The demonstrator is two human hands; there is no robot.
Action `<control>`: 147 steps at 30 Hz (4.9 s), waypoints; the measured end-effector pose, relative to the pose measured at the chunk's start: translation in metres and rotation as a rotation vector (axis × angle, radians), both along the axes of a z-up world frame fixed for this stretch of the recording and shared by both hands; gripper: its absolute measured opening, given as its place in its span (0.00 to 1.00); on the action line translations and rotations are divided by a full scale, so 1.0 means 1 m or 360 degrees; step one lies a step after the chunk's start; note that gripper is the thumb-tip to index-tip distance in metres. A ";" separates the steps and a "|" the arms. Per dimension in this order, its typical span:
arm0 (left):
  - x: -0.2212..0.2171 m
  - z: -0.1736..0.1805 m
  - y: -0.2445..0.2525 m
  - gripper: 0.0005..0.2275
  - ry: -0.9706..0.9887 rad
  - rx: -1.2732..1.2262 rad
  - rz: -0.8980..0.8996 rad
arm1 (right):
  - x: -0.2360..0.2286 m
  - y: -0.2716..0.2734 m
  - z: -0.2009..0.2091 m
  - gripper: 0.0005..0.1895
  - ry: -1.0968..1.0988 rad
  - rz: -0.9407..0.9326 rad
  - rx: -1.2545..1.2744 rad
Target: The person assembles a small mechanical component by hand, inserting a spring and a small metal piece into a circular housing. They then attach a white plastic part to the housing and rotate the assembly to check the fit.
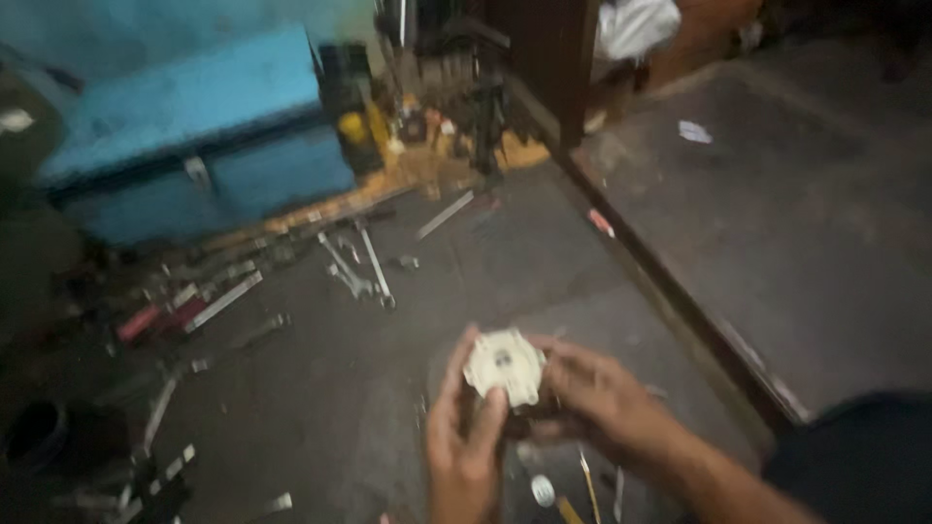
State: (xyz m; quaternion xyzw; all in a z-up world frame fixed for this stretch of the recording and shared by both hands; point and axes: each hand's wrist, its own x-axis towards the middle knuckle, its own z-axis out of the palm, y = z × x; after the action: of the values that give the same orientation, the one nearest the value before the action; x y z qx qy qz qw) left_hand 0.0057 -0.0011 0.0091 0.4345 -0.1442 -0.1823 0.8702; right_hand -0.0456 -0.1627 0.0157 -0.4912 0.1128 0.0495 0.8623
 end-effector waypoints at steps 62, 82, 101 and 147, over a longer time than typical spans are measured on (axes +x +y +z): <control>0.021 -0.038 0.034 0.37 -0.0108 0.0275 -0.0395 | -0.020 0.006 0.028 0.12 -0.0974 -0.0072 -0.1708; 0.025 -0.116 -0.004 0.15 -0.0095 0.0393 0.0655 | -0.028 0.024 -0.026 0.24 -0.1216 -0.0088 -0.2527; 0.026 -0.113 -0.041 0.18 0.0577 0.0059 0.0332 | -0.009 0.002 -0.012 0.08 -0.1125 -0.0509 -0.2338; 0.026 -0.144 -0.010 0.21 0.0161 0.0359 0.0455 | 0.005 0.035 -0.099 0.10 0.0201 -0.0253 -0.0983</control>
State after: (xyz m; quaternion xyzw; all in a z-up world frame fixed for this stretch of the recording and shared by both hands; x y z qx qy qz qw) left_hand 0.0321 -0.0110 -0.1347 0.5356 -0.0157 -0.0933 0.8391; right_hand -0.0411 -0.1273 -0.0836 -0.7153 0.2138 -0.0242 0.6649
